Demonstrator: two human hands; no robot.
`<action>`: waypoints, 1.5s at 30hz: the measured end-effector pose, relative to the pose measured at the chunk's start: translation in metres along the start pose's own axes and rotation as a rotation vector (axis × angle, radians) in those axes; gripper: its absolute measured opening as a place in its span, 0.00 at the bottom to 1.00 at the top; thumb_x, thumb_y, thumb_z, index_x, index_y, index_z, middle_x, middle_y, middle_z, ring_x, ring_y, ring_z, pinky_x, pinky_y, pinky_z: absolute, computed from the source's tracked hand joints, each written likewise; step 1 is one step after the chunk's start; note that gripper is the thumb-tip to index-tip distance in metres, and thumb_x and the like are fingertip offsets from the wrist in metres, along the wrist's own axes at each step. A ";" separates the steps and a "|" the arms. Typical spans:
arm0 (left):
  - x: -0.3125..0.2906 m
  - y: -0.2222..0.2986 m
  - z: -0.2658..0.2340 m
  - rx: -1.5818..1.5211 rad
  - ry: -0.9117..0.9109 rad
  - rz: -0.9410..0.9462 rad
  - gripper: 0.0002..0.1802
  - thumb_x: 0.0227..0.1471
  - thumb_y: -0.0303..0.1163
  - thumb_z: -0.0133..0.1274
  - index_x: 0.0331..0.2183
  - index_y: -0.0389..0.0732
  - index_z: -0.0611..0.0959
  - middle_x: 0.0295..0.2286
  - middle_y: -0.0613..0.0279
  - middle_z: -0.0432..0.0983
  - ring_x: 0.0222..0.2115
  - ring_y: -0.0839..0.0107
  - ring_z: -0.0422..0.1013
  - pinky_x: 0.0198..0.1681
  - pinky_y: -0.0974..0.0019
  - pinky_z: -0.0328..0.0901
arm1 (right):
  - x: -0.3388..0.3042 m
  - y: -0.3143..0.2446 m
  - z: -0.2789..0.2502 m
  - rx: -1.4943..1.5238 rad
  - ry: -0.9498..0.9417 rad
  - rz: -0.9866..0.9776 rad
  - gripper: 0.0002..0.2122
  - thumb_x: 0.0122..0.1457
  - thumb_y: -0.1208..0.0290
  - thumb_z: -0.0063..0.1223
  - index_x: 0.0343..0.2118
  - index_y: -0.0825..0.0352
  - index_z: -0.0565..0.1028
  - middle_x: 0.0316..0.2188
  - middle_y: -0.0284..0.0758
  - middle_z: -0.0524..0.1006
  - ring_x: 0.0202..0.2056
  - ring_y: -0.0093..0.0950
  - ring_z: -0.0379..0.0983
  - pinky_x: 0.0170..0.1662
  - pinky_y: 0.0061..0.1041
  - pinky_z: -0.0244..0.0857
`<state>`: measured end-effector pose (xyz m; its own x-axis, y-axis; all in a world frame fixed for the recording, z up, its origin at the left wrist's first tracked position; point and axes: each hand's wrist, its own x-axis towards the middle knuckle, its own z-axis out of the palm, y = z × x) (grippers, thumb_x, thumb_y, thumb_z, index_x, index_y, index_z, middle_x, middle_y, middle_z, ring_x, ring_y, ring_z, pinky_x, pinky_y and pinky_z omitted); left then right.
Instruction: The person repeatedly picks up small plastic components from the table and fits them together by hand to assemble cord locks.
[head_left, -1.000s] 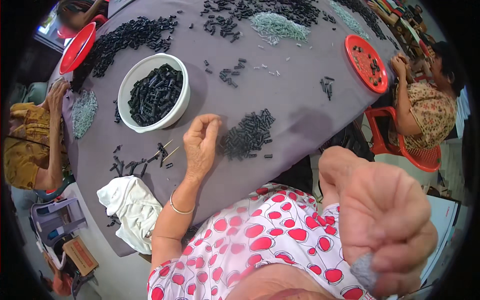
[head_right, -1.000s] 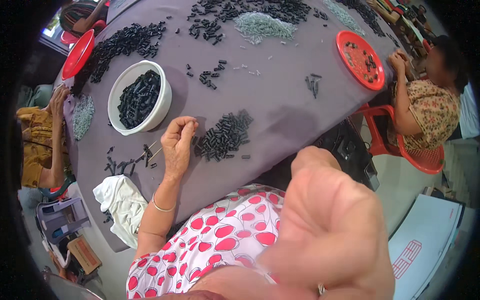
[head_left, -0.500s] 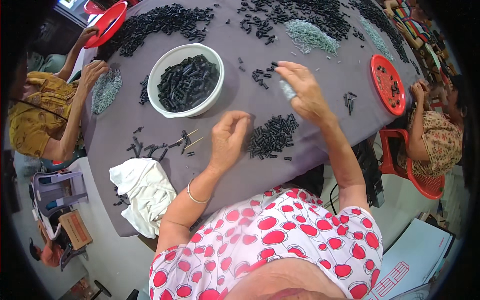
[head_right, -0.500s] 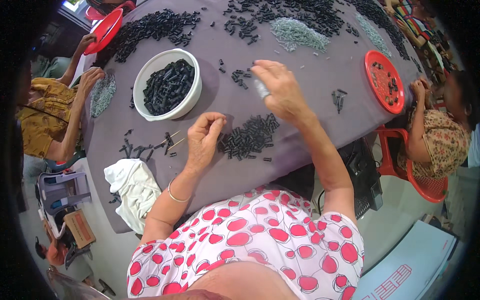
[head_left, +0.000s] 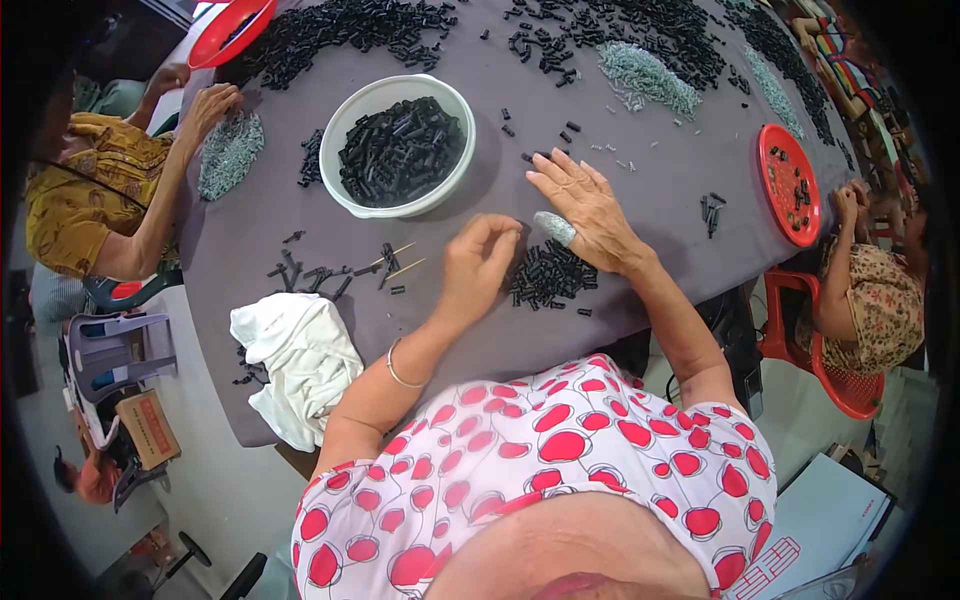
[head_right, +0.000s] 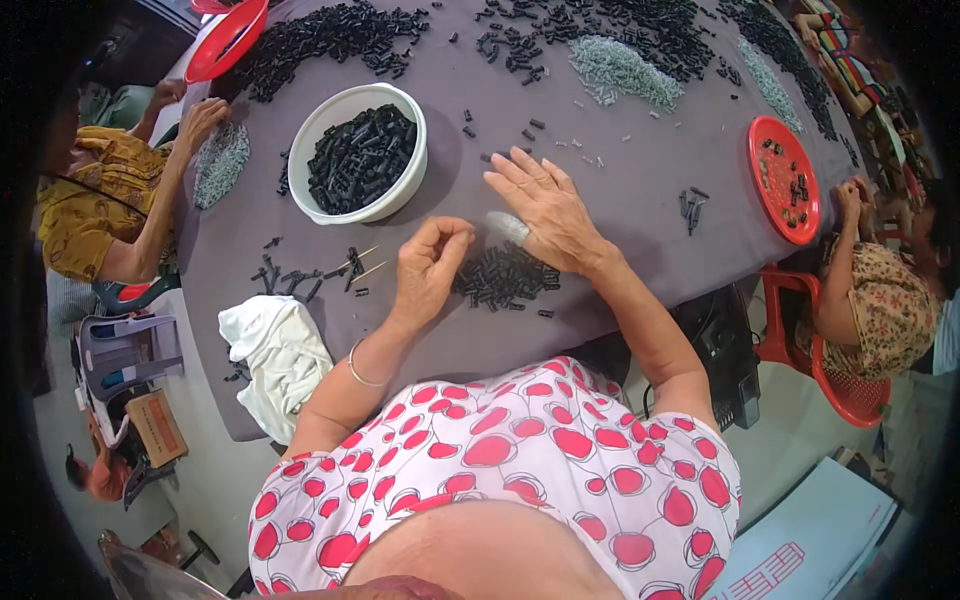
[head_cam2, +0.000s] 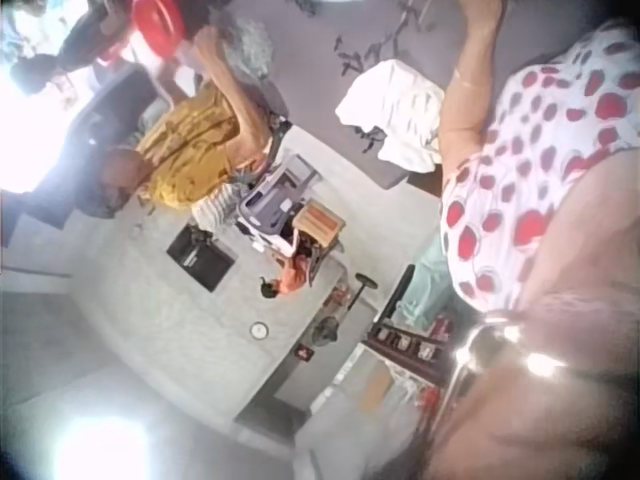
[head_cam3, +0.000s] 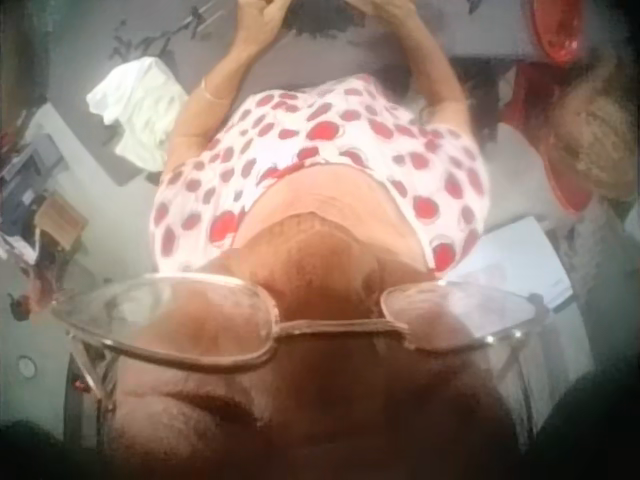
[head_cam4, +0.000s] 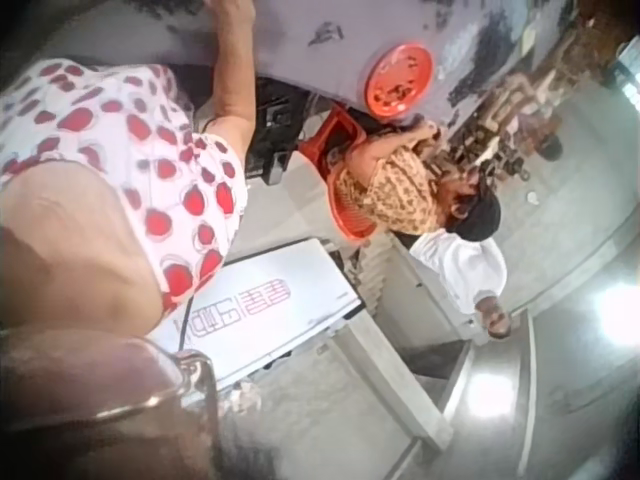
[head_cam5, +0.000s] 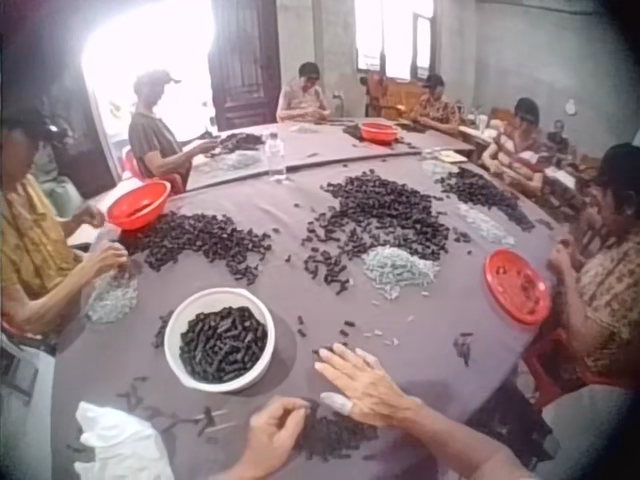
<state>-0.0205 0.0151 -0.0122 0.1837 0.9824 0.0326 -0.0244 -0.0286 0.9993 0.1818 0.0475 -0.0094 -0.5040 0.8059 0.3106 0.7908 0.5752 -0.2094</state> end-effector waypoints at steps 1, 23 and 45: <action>0.000 0.004 0.001 0.099 -0.020 0.049 0.05 0.52 0.23 0.52 0.34 0.34 0.78 0.28 0.67 0.74 0.29 0.82 0.68 0.33 0.77 0.63 | -0.002 0.001 -0.002 0.073 0.006 0.016 0.22 0.60 0.59 0.45 0.55 0.63 0.66 0.59 0.37 0.62 0.63 0.36 0.52 0.63 0.39 0.43; 0.002 0.012 0.000 0.314 -0.094 0.180 0.10 0.43 0.24 0.57 0.33 0.36 0.79 0.30 0.62 0.74 0.29 0.71 0.69 0.33 0.71 0.65 | 0.021 0.047 -0.019 0.213 0.366 0.251 0.15 0.40 0.82 0.47 0.33 0.65 0.77 0.31 0.37 0.74 0.36 0.38 0.67 0.41 0.33 0.63; 0.001 0.005 -0.003 0.030 0.008 0.020 0.07 0.50 0.21 0.54 0.35 0.34 0.78 0.29 0.63 0.75 0.30 0.78 0.70 0.33 0.74 0.65 | 0.050 0.012 -0.019 0.139 0.209 0.067 0.08 0.41 0.75 0.58 0.27 0.63 0.75 0.25 0.29 0.72 0.33 0.31 0.68 0.39 0.30 0.57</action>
<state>-0.0230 0.0168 -0.0067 0.1761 0.9830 0.0521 0.0013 -0.0532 0.9986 0.1727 0.0919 0.0210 -0.3574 0.8049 0.4736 0.7574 0.5465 -0.3573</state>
